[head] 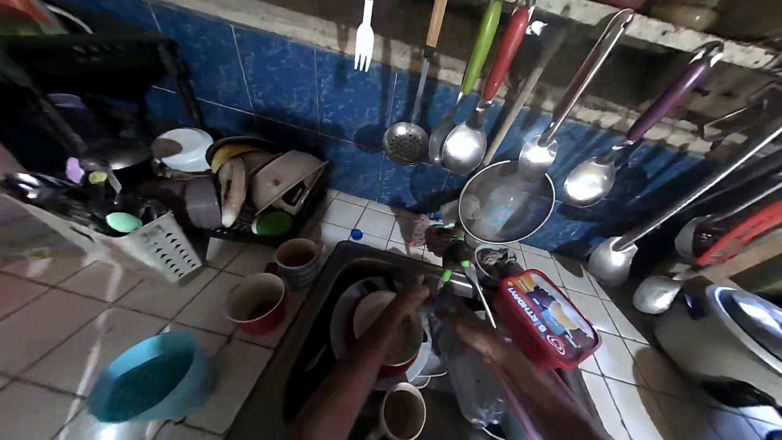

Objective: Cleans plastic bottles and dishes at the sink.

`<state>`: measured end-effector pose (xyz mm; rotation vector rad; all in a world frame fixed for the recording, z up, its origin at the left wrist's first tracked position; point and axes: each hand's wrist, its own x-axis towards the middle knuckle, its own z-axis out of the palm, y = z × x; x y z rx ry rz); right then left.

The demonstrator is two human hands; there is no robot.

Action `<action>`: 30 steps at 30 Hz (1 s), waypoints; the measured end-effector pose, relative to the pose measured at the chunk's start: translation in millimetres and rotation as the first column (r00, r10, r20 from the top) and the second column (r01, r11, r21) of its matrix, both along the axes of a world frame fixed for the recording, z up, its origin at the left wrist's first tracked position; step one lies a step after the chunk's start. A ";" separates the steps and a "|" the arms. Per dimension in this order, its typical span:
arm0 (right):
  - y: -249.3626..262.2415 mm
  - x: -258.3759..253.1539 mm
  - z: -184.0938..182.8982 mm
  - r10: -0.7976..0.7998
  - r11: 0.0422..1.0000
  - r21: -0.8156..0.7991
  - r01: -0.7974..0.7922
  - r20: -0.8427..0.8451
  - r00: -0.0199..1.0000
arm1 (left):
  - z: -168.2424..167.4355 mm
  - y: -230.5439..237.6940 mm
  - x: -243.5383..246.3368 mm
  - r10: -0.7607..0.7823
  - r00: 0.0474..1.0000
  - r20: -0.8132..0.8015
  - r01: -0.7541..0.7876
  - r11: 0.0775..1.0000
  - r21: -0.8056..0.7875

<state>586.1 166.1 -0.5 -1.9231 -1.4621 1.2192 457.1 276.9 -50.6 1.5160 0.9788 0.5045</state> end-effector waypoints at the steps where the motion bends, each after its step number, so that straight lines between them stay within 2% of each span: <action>1: -4.3 -3.9 -3.0 -0.082 0.997 -0.018 0.080 -0.214 0.973 | -0.5 11.4 -7.5 -0.065 0.993 -0.100 0.076 0.991 0.110; 3: -6.9 -15.5 -9.9 -0.281 0.959 -0.123 0.254 -0.498 0.820 | 0.8 37.5 -23.0 -0.069 0.963 -0.259 0.141 0.952 0.271; 4: -5.1 -18.5 -17.7 -0.334 0.941 -0.164 0.297 -0.609 0.720 | 3.1 50.7 -31.9 -0.020 0.949 -0.314 0.128 0.936 0.329; 6: 1.1 -18.9 -42.9 -0.302 0.939 -0.179 0.295 -0.839 0.452 | 8.2 74.5 -48.9 0.168 0.900 -0.402 0.031 0.895 0.444; 8: 5.7 -24.3 -60.7 -0.197 0.941 -0.123 0.315 -0.957 0.215 | 7.9 96.7 -65.8 0.357 0.781 -0.512 -0.036 0.845 0.534; 9: 4.7 -29.6 -61.3 -0.164 0.932 -0.108 0.347 -0.977 0.135 | 1.6 108.8 -75.0 0.411 0.717 -0.563 -0.029 0.824 0.565; 11: 0.9 -36.9 -64.0 -0.110 0.910 -0.109 0.399 -0.994 -0.022 | -17.6 130.5 -92.1 0.426 0.717 -0.552 -0.033 0.812 0.583; 12: 2.9 -35.0 -76.7 -0.064 0.924 -0.105 0.368 -0.991 -0.121 | -22.8 133.2 -97.5 0.419 0.719 -0.554 -0.037 0.819 0.572; 14: 17.2 -24.7 -128.7 0.042 0.980 -0.050 0.192 -0.894 -0.445 | -22.3 126.5 -100.7 0.413 0.683 -0.603 -0.042 0.845 0.532; 15: 17.2 -26.9 -133.9 -0.020 0.983 -0.120 0.141 -0.828 -0.560 | -20.2 122.3 -99.9 0.402 0.646 -0.649 -0.018 0.858 0.514; 16: 12.9 -28.9 -135.2 -0.048 0.985 -0.135 0.104 -0.805 -0.591 | -17.9 116.6 -98.8 0.389 0.626 -0.676 0.012 0.862 0.507; 17: 5.7 -28.2 -136.6 -0.009 0.992 -0.072 0.100 -0.852 -0.524 | -15.7 109.2 -97.2 0.374 0.643 -0.668 0.033 0.858 0.512; 19: -24.7 -37.0 -83.2 -0.101 0.962 -0.128 0.241 -0.987 -0.121 | -6.8 85.3 -86.4 0.304 0.789 -0.534 0.027 0.851 0.524; 20: -36.8 -42.1 -61.1 -0.184 0.943 -0.160 0.293 -0.981 0.056 | -1.6 69.2 -74.9 0.198 0.901 -0.385 0.007 0.882 0.470; 21: -47.9 -41.6 -52.2 -0.224 0.937 -0.169 0.305 -0.963 0.153 | -2.7 53.8 -60.5 0.080 0.978 -0.193 0.000 0.922 0.386; 23: -68.5 -31.5 -50.0 -0.230 0.946 -0.150 0.286 -0.935 0.270 | -4.5 20.7 -31.9 -0.081 0.986 0.145 0.062 0.989 0.135; 24: -76.9 -26.1 -48.3 -0.237 0.944 -0.137 0.299 -0.913 0.331 | -4.0 7.1 -21.5 -0.110 0.964 0.244 0.106 0.994 0.030; 27: -97.0 -18.9 -34.9 -0.371 0.877 -0.142 0.459 -0.807 0.459 | -7.6 -14.2 -3.3 -0.109 0.906 0.408 0.179 0.974 -0.136; 29: -103.3 -17.6 -27.5 -0.413 0.839 -0.056 0.540 -0.713 0.567 | -12.4 -20.2 0.4 -0.063 0.884 0.464 0.160 0.972 -0.172; 30: -103.8 -14.9 -27.1 -0.387 0.852 0.011 0.524 -0.661 0.642 | -13.4 -22.8 -1.6 -0.053 0.895 0.442 0.135 0.978 -0.156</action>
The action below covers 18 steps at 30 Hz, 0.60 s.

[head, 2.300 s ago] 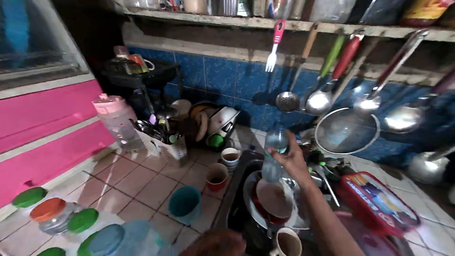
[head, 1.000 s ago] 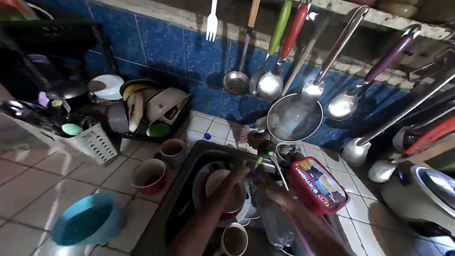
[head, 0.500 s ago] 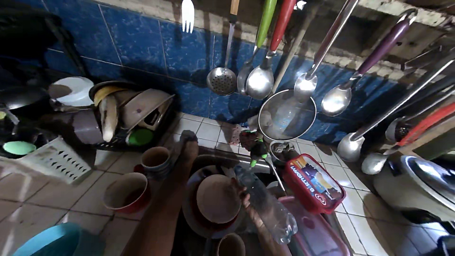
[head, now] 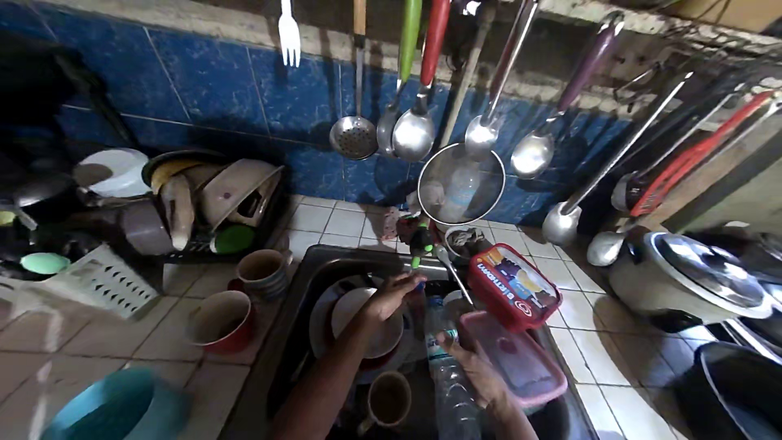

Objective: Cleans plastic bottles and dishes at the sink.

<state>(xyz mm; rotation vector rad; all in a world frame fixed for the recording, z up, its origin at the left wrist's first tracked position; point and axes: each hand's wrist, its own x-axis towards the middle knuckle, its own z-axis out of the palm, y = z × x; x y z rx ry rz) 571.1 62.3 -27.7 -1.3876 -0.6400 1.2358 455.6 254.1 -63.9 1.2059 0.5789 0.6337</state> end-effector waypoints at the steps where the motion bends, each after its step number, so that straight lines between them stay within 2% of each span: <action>1: 2.2 2.2 -1.3 0.041 0.999 0.021 -0.043 0.092 0.995 | 0.9 -2.7 -4.6 0.019 0.997 -0.073 -0.015 0.998 0.060; 4: 21.7 -1.1 -3.1 0.139 0.987 0.041 -0.157 0.288 0.947 | 14.3 -15.7 -29.2 0.099 0.902 -0.420 0.074 0.924 0.376; 5: 29.6 -4.5 -2.7 0.156 0.983 0.043 -0.180 0.326 0.932 | 19.7 -23.3 -39.8 0.144 0.858 -0.492 0.115 0.881 0.458; 7: 47.8 -10.9 -7.0 0.144 0.983 0.047 -0.179 0.413 0.899 | 22.8 -39.4 -61.9 0.228 0.823 -0.521 0.116 0.830 0.546; 10: 70.3 -17.4 -14.3 0.080 0.986 0.087 -0.139 0.486 0.870 | 26.9 -66.2 -94.4 0.349 0.773 -0.530 0.007 0.831 0.557; 12: 80.1 -19.4 -19.8 0.008 0.985 0.147 -0.088 0.477 0.879 | 33.4 -82.3 -113.9 0.365 0.683 -0.632 -0.004 0.868 0.497; 14: 88.8 -18.3 -26.3 -0.062 0.971 0.233 -0.055 0.468 0.882 | 34.4 -97.2 -131.1 0.357 0.635 -0.685 -0.014 0.892 0.452; 16: 97.6 -15.1 -32.9 -0.119 0.957 0.287 -0.036 0.506 0.854 | 28.7 -112.9 -143.6 0.360 0.622 -0.695 -0.025 0.896 0.442; 18: 103.6 -13.3 -35.7 -0.144 0.962 0.273 -0.024 0.579 0.802 | 23.6 -130.5 -150.9 0.357 0.651 -0.670 -0.028 0.894 0.448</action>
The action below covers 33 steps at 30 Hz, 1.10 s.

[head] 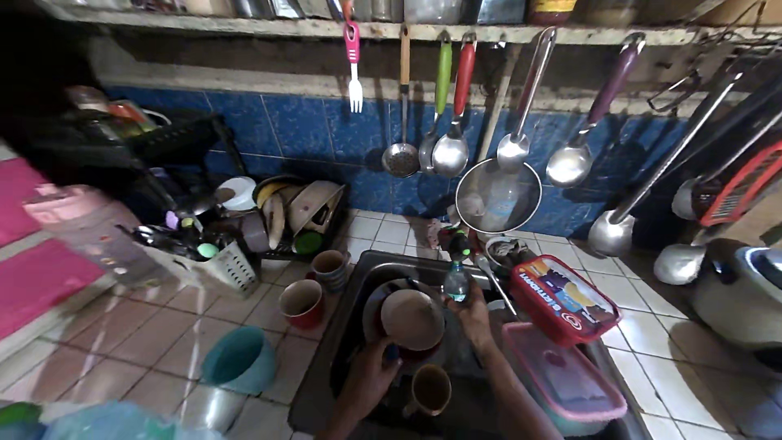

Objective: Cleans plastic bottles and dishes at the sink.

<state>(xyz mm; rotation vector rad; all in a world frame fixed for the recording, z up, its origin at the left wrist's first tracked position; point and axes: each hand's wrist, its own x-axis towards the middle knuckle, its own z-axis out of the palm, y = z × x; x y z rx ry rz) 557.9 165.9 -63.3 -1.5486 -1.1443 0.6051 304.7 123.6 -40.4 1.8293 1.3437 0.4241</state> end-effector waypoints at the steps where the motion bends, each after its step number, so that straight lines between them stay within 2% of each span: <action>1: 1.6 0.0 0.9 -0.019 0.999 -0.034 0.020 0.035 0.999 | -3.1 -8.4 -1.9 -0.009 1.000 0.028 0.008 1.000 0.017; 4: 6.7 0.6 2.1 -0.056 0.988 -0.138 0.069 0.094 0.994 | -14.6 -25.9 -3.2 0.009 0.994 0.113 -0.015 0.998 0.054; 10: 8.5 5.9 5.8 -0.016 0.979 -0.201 0.039 0.113 0.993 | -28.7 -35.6 3.5 0.049 0.973 0.224 -0.079 0.989 0.124; 16: 13.2 10.1 2.3 0.018 0.975 -0.222 0.012 0.130 0.991 | -26.3 -32.2 3.6 0.049 0.981 0.187 -0.074 0.989 0.128; 19: 12.2 8.3 1.4 0.019 0.978 -0.211 -0.004 0.073 0.997 | -22.2 -25.6 0.7 0.084 0.987 0.135 -0.110 0.973 0.201; 22: 11.4 6.8 1.5 0.028 0.978 -0.207 -0.024 0.017 0.999 | -5.5 -8.7 -0.6 0.095 0.976 0.197 -0.136 0.969 0.208; 24: 12.2 7.2 1.3 0.026 0.975 -0.219 -0.023 0.011 1.000 | 10.8 11.2 1.0 0.095 0.934 0.345 -0.113 0.993 0.035; 26: 12.0 8.0 1.0 0.035 0.973 -0.229 -0.033 0.006 0.999 | 30.6 31.3 9.5 0.147 0.823 0.548 -0.056 0.982 -0.179; 28: 11.7 8.6 -1.1 0.039 0.973 -0.225 -0.043 -0.020 0.999 | 56.8 49.0 25.2 0.211 0.750 0.626 -0.023 0.955 -0.295; 30: 11.7 10.0 -1.9 0.051 0.973 -0.220 -0.062 -0.058 0.997 | 81.2 66.0 45.3 0.190 0.764 0.616 -0.025 0.964 -0.266; 33: 12.4 13.8 -1.9 0.078 0.969 -0.229 -0.095 -0.080 0.994 | 115.1 88.3 80.8 0.020 0.907 0.420 -0.028 1.000 0.013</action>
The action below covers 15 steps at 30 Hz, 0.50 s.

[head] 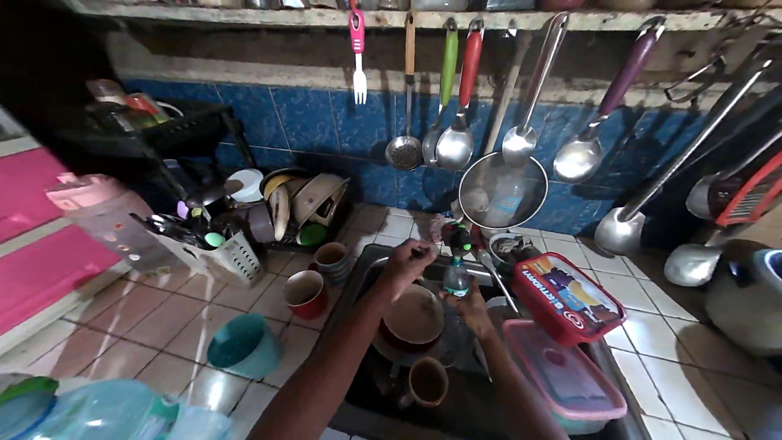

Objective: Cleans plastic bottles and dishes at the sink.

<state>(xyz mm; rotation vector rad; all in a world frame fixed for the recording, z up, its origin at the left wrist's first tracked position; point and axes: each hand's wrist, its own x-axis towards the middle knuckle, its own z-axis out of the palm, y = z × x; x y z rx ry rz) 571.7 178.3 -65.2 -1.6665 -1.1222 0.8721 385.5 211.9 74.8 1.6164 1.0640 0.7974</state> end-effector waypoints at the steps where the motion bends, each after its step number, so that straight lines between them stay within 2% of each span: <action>1: 0.0 1.0 -0.1 0.007 1.000 0.002 -0.007 -0.012 1.000 | 7.7 7.5 12.0 -0.014 0.995 -0.095 0.024 0.994 0.109; 4: -0.5 4.8 -0.3 0.044 0.999 0.005 -0.044 -0.033 0.999 | 21.1 22.1 45.1 0.003 0.959 -0.282 0.084 0.951 0.298; 8: -0.3 7.1 -2.9 0.053 0.998 0.032 -0.052 -0.063 0.997 | 22.0 29.3 72.5 0.020 0.880 -0.475 0.168 0.921 0.350; 15: -1.9 7.9 -6.2 0.044 0.998 0.054 -0.039 -0.093 0.995 | 23.1 22.2 77.9 0.056 0.823 -0.566 0.189 0.911 0.365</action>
